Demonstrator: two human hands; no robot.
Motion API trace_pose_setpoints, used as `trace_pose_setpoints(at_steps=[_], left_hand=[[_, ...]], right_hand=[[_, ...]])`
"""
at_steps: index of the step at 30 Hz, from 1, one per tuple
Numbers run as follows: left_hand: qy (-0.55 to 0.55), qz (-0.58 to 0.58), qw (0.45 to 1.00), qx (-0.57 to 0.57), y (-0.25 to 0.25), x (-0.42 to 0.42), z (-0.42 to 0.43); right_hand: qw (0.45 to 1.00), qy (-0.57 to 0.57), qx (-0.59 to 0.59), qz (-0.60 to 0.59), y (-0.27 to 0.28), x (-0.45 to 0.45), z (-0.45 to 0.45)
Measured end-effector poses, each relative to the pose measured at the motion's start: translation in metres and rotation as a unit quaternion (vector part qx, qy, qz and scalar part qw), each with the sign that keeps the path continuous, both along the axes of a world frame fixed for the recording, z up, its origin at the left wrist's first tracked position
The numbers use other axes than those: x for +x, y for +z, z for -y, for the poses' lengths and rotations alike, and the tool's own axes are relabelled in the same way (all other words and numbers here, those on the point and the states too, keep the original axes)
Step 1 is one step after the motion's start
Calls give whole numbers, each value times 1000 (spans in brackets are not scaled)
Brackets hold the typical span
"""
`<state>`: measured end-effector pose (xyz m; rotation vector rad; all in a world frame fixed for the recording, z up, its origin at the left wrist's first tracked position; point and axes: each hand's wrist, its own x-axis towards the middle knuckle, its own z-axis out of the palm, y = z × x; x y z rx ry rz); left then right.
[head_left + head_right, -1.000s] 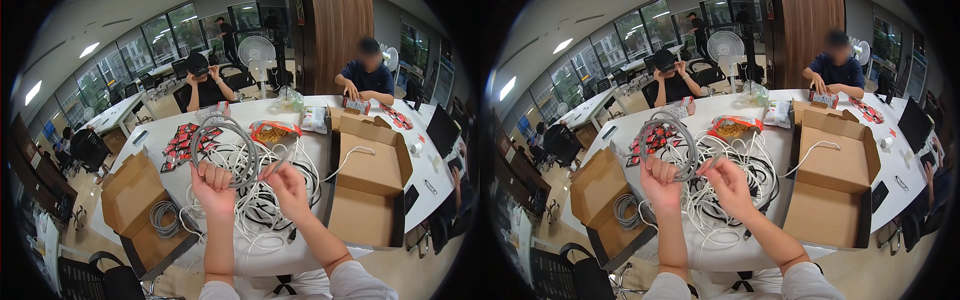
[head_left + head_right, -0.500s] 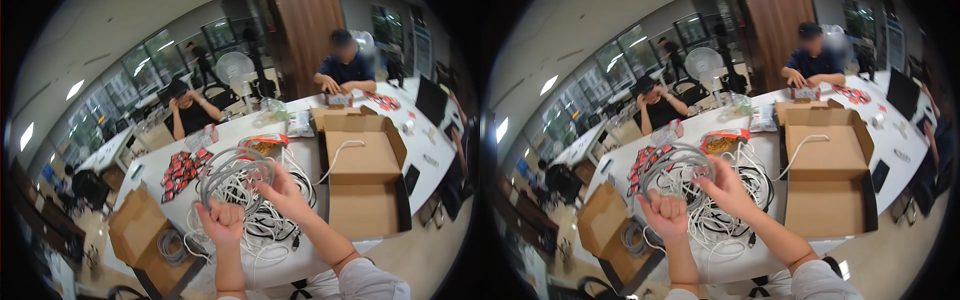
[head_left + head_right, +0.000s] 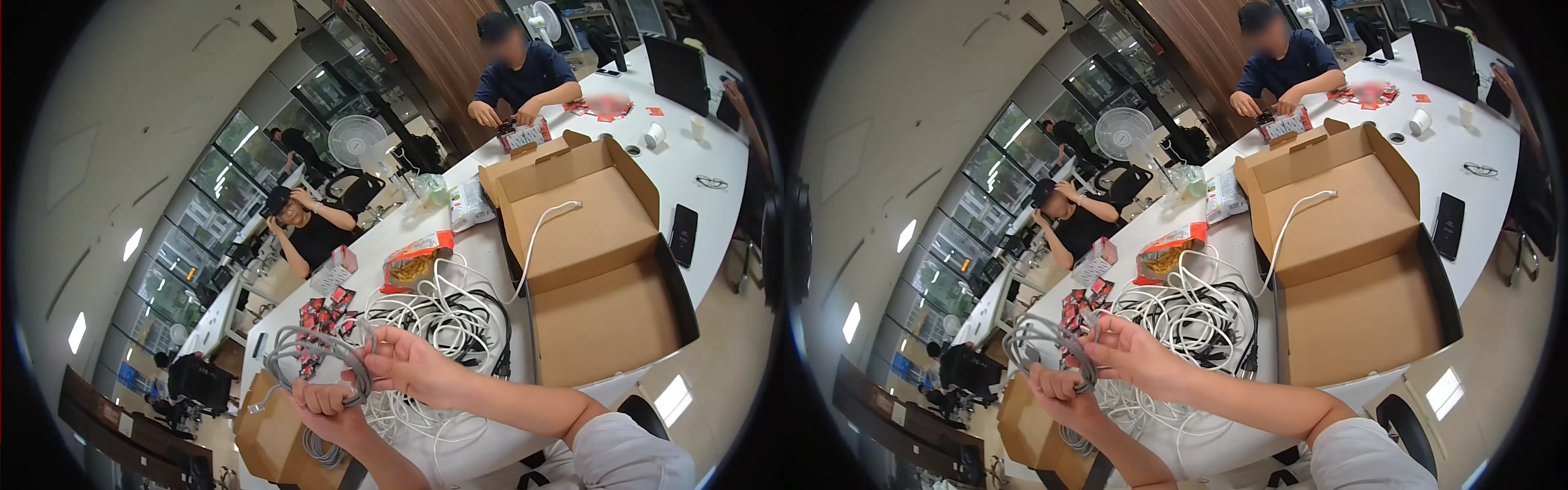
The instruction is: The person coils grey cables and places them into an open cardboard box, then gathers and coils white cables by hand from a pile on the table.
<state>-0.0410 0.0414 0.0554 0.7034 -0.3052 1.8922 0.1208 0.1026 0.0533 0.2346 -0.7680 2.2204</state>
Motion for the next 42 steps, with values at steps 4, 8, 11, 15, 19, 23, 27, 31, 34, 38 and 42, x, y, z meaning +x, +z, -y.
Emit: trace_pose_setpoints(at_steps=[4,8,11,15,19,23,27,31,34,38,42], left_hand=[[-52,-59,997,6,-17,-14,-7],[579,-253,720,-285,-38,12,-19],[519,-295,751,-281,-45,1,3],[493,-266,784,-268,-18,29,0],[464,-154,799,-350,0,40,0],[207,57,905,-367,8,25,-4],[94,33,919,-380,11,18,-9],[-20,-42,957,-285,3,8,-4],[7,-81,954,-289,5,0,3],[40,-80,955,-284,8,-9,4],[85,-98,952,-276,11,-14,10]], right_hand=[[962,-229,150,-19,-6,-4,12],[889,-343,300,-51,-2,9,14],[903,-287,305,-95,1,11,19],[940,-96,310,-105,-2,7,4],[979,28,187,-74,-6,4,3],[973,31,223,-42,-6,-1,1],[958,57,280,26,-6,5,7],[940,102,327,13,-18,-2,3],[944,40,327,14,-27,-7,6],[960,-51,275,18,-12,-22,18],[968,-134,209,40,-12,-29,14]])
